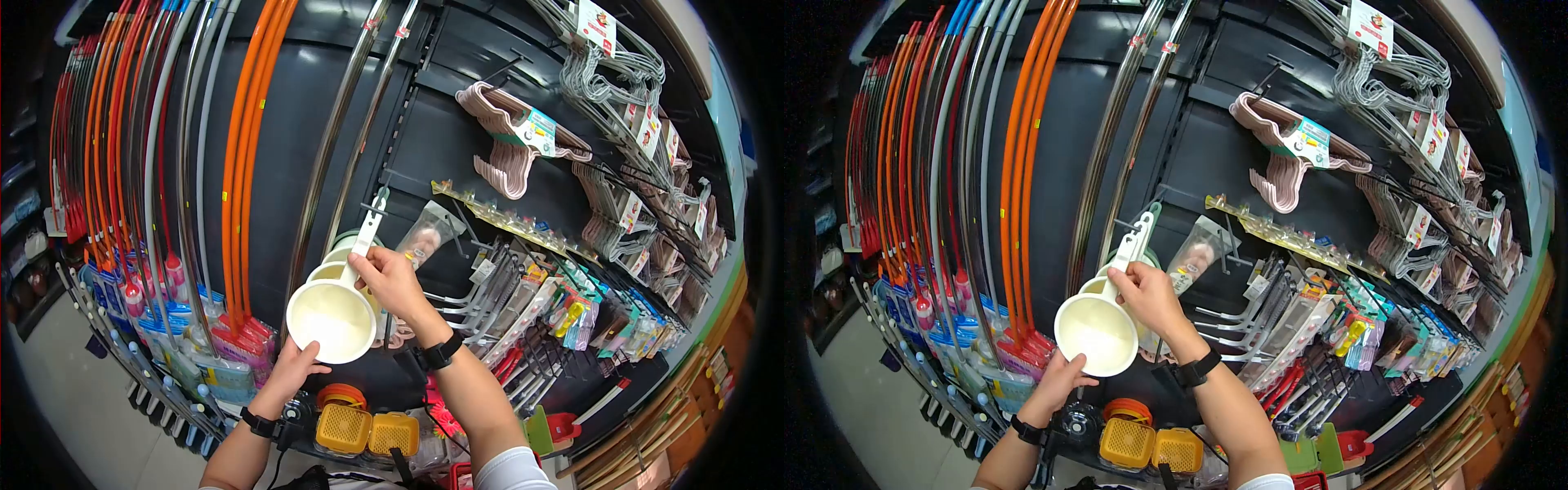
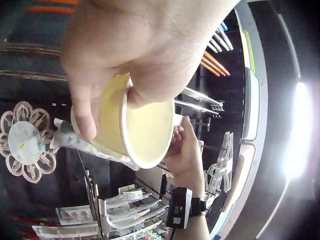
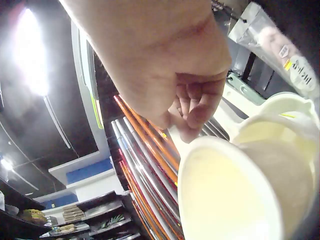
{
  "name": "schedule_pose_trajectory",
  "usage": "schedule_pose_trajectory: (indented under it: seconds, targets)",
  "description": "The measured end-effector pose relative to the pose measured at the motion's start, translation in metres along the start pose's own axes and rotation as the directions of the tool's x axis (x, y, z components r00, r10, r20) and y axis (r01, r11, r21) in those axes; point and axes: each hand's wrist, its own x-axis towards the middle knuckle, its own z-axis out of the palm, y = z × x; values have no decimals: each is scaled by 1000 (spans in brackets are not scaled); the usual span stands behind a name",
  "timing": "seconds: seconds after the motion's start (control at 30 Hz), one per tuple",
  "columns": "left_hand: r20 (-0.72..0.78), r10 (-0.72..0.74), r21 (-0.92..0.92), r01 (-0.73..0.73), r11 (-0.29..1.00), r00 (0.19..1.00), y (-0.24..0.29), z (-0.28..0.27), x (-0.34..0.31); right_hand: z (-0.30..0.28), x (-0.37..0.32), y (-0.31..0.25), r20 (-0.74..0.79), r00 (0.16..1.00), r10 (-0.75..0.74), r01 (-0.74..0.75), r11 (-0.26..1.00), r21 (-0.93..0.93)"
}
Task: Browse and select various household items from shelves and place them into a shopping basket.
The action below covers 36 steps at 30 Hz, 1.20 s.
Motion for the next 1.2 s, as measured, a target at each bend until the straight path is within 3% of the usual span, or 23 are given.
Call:
schedule_pose_trajectory:
  seconds: [0.23,0.3,0.4,0.43,0.5,0.7,0.9,1.2]
  targets:
    - [3,-47,25,47,999,999,-8,-7,28,0,6,14,-7,1000,-7,7,999,47]
    - [-2,-47,5,47,999,999,-8,-8,33,0,-2,18,-147,984,-101,102,995,-1]
    - [-8,-39,14,39,999,999,-11,-15,38,-6,-25,35,-241,970,-15,4,999,-44]
    - [-10,-41,14,41,999,999,-12,-15,39,-8,-30,42,-240,971,-12,3,999,-42]
    - [-25,2,2,-2,1000,1000,-15,-14,42,-11,-35,56,-264,957,-121,59,971,-230]
    - [-6,14,-14,-14,1000,1000,-19,-12,58,-13,-28,95,-182,981,-74,15,951,-308]
    - [-1,10,-26,-10,1000,1000,-15,-4,67,-11,-14,108,-209,956,-203,92,891,-446]
    - [-32,-15,-38,14,999,999,-12,3,83,-11,-2,124,-278,938,-207,73,902,-424]
